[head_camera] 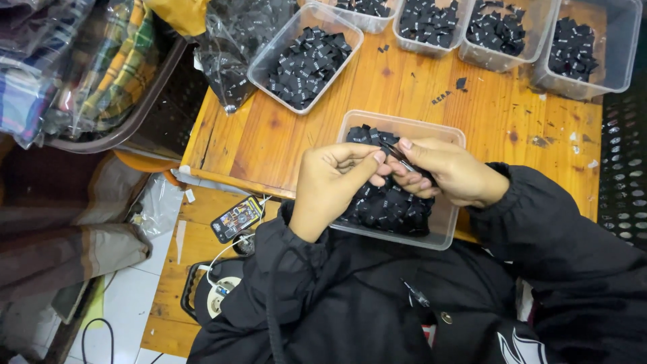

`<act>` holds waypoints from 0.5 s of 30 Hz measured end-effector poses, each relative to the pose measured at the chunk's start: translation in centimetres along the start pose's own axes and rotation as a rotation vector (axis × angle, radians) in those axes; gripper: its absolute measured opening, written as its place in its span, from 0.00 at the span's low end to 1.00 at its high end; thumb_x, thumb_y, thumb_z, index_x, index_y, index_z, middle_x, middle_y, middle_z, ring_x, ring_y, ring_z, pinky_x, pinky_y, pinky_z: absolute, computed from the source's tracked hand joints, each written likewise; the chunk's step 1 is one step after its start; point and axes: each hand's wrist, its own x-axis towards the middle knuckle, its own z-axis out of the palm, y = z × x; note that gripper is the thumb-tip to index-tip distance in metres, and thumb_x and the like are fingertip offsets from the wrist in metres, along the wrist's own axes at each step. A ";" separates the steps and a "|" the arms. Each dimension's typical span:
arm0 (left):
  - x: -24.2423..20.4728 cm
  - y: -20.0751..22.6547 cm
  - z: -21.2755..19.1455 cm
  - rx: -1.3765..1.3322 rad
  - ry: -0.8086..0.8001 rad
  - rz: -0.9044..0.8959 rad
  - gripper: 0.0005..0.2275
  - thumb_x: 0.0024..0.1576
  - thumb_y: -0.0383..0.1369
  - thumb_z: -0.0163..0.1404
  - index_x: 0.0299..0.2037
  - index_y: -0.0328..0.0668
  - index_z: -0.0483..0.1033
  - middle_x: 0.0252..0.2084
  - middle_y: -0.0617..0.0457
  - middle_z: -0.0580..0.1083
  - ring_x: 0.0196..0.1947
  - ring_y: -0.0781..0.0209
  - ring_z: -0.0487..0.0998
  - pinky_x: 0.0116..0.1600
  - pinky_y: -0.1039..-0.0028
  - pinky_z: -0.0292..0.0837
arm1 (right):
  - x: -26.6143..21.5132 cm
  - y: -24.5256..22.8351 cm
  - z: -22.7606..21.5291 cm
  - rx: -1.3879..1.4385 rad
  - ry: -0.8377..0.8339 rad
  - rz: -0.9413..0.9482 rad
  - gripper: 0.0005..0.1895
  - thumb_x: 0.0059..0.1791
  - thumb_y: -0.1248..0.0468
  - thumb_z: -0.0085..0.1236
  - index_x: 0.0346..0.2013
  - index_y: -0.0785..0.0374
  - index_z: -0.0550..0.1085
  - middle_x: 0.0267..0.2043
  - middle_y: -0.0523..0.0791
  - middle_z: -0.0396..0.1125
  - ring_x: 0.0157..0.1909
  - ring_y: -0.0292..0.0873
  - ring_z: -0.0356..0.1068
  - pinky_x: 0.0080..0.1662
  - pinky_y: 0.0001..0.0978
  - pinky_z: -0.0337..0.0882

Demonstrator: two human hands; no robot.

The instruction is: The person prepares clothing labels using shears to trim or separate them from a larger set before placing them into plastic containers.

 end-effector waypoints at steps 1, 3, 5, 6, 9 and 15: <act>0.0 0.0 0.1 0.000 0.000 -0.001 0.06 0.49 0.24 0.49 0.35 0.30 0.73 0.24 0.43 0.74 0.22 0.64 0.76 0.31 0.82 0.73 | 0.0 0.1 -0.1 0.001 0.000 0.001 0.22 0.50 0.53 0.33 0.22 0.68 0.61 0.16 0.38 0.45 0.14 0.29 0.46 0.13 0.15 0.48; 0.0 0.1 0.2 -0.002 -0.016 -0.001 0.06 0.49 0.25 0.49 0.34 0.30 0.74 0.24 0.43 0.74 0.22 0.64 0.76 0.30 0.82 0.73 | 0.1 0.2 -0.3 -0.006 0.003 0.003 0.22 0.50 0.53 0.32 0.22 0.68 0.61 0.16 0.38 0.44 0.14 0.29 0.46 0.12 0.15 0.47; 0.1 -0.1 0.1 0.015 -0.014 0.001 0.06 0.49 0.25 0.49 0.34 0.30 0.74 0.24 0.43 0.74 0.21 0.64 0.76 0.30 0.82 0.72 | 0.0 0.0 -0.1 -0.003 0.000 0.008 0.22 0.50 0.53 0.33 0.21 0.67 0.61 0.16 0.37 0.44 0.14 0.28 0.46 0.12 0.15 0.47; 0.1 -0.2 0.1 0.033 -0.010 0.004 0.06 0.48 0.25 0.49 0.34 0.30 0.74 0.23 0.43 0.74 0.21 0.64 0.76 0.29 0.82 0.72 | 0.0 -0.2 0.0 -0.003 -0.005 0.014 0.22 0.50 0.53 0.33 0.20 0.66 0.60 0.15 0.37 0.44 0.14 0.28 0.46 0.12 0.14 0.48; 0.1 -0.6 -0.1 0.045 -0.001 -0.001 0.06 0.48 0.25 0.49 0.34 0.30 0.74 0.24 0.43 0.74 0.21 0.65 0.76 0.29 0.82 0.72 | -0.1 -0.2 0.0 0.003 -0.006 0.015 0.22 0.50 0.52 0.33 0.20 0.67 0.60 0.16 0.37 0.44 0.14 0.28 0.46 0.12 0.14 0.47; 0.1 -0.5 0.0 0.061 0.011 -0.002 0.07 0.49 0.26 0.50 0.35 0.30 0.74 0.24 0.43 0.74 0.21 0.66 0.76 0.29 0.82 0.72 | -0.1 -0.2 -0.1 -0.019 -0.030 0.016 0.23 0.51 0.53 0.31 0.18 0.66 0.60 0.15 0.37 0.44 0.13 0.28 0.47 0.11 0.14 0.49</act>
